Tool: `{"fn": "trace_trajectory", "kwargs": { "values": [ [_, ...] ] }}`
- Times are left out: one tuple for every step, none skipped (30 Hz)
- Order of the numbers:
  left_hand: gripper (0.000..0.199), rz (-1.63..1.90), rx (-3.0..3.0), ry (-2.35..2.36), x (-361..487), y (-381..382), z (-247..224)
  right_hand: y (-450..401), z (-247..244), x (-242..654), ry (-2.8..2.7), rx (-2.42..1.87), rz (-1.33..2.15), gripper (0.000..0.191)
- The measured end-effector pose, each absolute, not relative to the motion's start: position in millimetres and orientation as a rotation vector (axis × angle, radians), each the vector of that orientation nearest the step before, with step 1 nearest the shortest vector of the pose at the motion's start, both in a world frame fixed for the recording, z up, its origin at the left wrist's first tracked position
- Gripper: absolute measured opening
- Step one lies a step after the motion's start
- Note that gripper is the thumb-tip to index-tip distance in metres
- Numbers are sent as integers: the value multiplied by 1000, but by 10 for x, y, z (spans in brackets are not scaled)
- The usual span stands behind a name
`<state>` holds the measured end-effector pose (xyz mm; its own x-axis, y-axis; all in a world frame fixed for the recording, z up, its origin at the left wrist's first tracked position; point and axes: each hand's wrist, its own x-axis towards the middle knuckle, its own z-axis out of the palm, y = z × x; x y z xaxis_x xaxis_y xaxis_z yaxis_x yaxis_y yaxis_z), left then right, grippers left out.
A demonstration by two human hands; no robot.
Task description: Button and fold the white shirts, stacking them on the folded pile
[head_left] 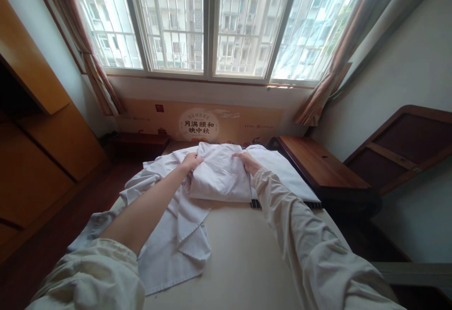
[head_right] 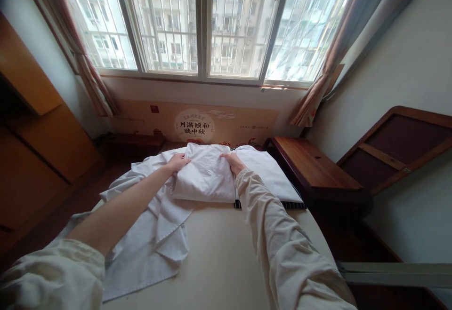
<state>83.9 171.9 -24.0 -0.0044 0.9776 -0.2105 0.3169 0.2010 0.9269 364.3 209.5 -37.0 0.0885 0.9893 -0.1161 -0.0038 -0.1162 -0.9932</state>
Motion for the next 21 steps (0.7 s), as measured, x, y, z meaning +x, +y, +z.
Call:
{"fn": "trace_trajectory", "kwargs": {
  "values": [
    [33, 829, 1289, 1509, 823, 1687, -210, 2081, -373, 3656, -1089, -1337, 1220, 22],
    [37, 787, 1284, 1497, 797, 1647, -166, 2071, -367, 3671, -1092, -1327, 1210, 24],
    [42, 721, 1279, 1461, 759, 1598, -113, 2065, -353, 3688, -1101, -1307, 1194, 28],
    [47, 636, 1277, 1395, 709, 1543, -54, 2065, -334, 3702, -1112, -1285, 1177, 32],
    [50, 547, 1282, 1312, 648, 1485, 4, 2070, -313, 3713, -1122, -1264, 1160, 36],
    [52, 444, 1297, 1197, 581, 1425, 56, 2080, -294, 3718, -1134, -1248, 1144, 40],
    [55, 384, 1317, 1104, 513, 1367, 94, 2092, -278, 3716, -1152, -1241, 1128, 42],
    [57, 349, 1337, 1037, 449, 1313, 116, 2105, -267, 3708, -1172, -1243, 1112, 43],
    [59, 337, 1353, 1004, 395, 1263, 118, 2118, -262, 3695, -1195, -1253, 1095, 43],
    [59, 348, 1363, 1010, 355, 1219, 101, 2126, -264, 3678, -1219, -1271, 1077, 41],
    [59, 364, 1366, 1042, 332, 1180, 67, 2130, -271, 3661, -1242, -1294, 1059, 39],
    [58, 377, 1364, 1091, 325, 1147, 20, 2128, -281, 3646, -1267, -1324, 1045, 36],
    [57, 389, 1366, 1149, 335, 1120, -34, 2120, -294, 3637, -1291, -1357, 1035, 33],
    [55, 405, 1374, 1218, 357, 1099, -90, 2105, -308, 3635, -1320, -1394, 1024, 30],
    [52, 424, 1389, 1298, 389, 1084, -143, 2084, -321, 3641, -1353, -1432, 1008, 27],
    [50, 437, 1405, 1384, 424, 1076, -189, 2058, -334, 3655, -1390, -1470, 984, 25],
    [47, 441, 1423, 1463, 458, 1073, -227, 2027, -346, 3675, -1429, -1502, 951, 23],
    [45, 434, 1438, 1525, 487, 1074, -256, 1994, -357, 3699, -1471, -1528, 914, 21],
    [44, 420, 1450, 1565, 508, 1077, -276, 1958, -367, 3725, -1516, -1541, 877, 19],
    [43, 401, 1458, 1582, 519, 1080, -287, 1921, -378, 3750, -1569, -1540, 844, 18],
    [42, 381, 1465, 1584, 523, 1082, -293, 1885, -389, 3773, -1620, -1531, 817, 18]
  ]
}}
